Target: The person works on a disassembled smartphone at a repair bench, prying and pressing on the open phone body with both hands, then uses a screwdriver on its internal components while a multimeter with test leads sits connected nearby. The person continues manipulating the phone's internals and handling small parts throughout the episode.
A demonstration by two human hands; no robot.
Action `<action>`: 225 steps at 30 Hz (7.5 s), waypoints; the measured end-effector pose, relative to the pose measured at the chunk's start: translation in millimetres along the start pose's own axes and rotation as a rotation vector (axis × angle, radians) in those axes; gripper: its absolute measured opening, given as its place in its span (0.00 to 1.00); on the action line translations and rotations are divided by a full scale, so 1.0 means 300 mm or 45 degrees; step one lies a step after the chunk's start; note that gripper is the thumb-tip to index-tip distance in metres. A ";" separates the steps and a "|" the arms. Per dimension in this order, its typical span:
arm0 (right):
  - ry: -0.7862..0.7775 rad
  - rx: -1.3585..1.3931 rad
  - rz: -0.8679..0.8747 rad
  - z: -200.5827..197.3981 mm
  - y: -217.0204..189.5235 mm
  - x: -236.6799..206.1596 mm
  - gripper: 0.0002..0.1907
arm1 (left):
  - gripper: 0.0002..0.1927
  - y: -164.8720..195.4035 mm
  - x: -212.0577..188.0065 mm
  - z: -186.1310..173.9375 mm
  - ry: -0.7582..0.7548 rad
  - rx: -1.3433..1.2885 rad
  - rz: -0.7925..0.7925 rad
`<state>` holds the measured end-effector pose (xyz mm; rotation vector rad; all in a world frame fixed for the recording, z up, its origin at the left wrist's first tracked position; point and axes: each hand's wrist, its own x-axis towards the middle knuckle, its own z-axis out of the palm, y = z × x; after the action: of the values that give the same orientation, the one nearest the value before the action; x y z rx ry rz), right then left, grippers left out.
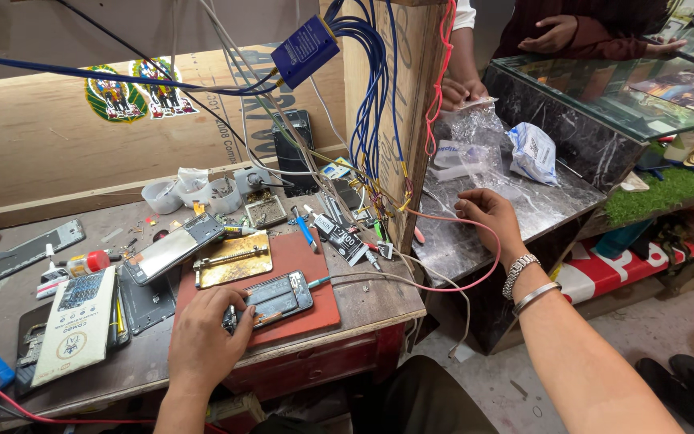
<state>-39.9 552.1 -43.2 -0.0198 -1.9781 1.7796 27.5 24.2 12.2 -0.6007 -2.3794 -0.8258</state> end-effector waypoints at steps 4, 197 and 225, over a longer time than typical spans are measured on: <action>-0.006 -0.007 -0.014 -0.003 0.005 0.001 0.14 | 0.09 -0.001 -0.003 0.000 -0.008 0.010 -0.020; -0.400 0.869 -0.603 0.046 -0.694 0.070 0.33 | 0.09 -0.009 0.013 -0.013 -0.018 -0.007 -0.040; 0.120 -0.098 -0.027 -0.054 0.017 0.077 0.10 | 0.08 -0.005 0.008 -0.011 -0.014 0.008 -0.033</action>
<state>-56.1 575.5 -39.7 -0.1058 -1.9710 1.6575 25.9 21.6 15.3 -0.5744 -2.4034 -0.8274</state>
